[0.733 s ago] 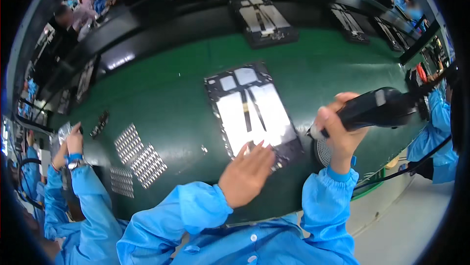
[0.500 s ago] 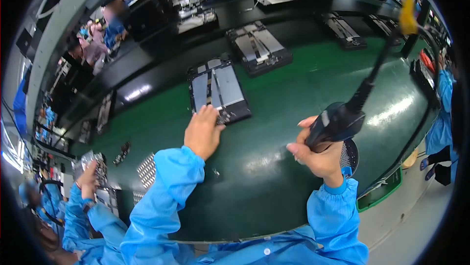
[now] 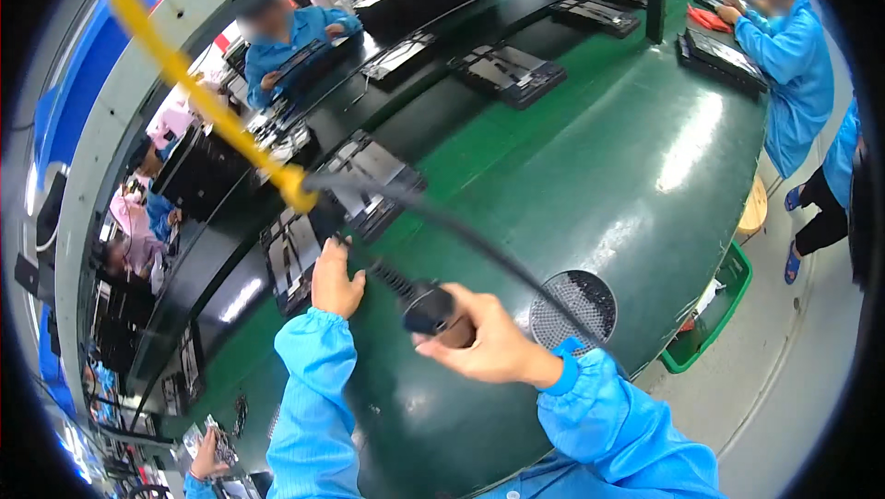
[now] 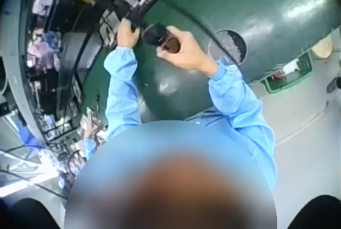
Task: Using an electric screwdriver to fasten components inside an electronic device frame on an assembly line.
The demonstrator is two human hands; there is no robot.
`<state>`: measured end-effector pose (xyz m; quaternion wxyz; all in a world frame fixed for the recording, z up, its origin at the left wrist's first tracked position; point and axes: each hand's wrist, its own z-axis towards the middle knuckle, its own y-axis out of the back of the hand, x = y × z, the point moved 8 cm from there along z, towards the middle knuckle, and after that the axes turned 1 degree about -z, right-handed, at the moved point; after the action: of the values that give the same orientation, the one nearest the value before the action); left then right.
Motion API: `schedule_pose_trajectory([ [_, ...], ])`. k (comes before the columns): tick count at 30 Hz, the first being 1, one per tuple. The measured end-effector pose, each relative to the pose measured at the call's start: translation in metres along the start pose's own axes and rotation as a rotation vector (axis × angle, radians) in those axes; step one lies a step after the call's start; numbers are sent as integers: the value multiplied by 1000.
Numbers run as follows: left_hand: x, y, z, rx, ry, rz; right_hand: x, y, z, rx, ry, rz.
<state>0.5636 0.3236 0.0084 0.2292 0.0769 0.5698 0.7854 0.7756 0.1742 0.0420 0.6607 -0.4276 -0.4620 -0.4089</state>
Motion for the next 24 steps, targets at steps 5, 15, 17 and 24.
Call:
schedule_pose_trajectory([
  [5,-20,-29,60,126,-57,195,11,-8,-1,21,160,-103],
  [15,-5,17,63,-235,18,327,31,-8,-4,143,356,12],
  [17,-34,18,59,-131,86,311,16,1,-4,137,265,73],
  [24,-92,53,-40,-214,-52,-140,10,7,-7,115,209,172],
])
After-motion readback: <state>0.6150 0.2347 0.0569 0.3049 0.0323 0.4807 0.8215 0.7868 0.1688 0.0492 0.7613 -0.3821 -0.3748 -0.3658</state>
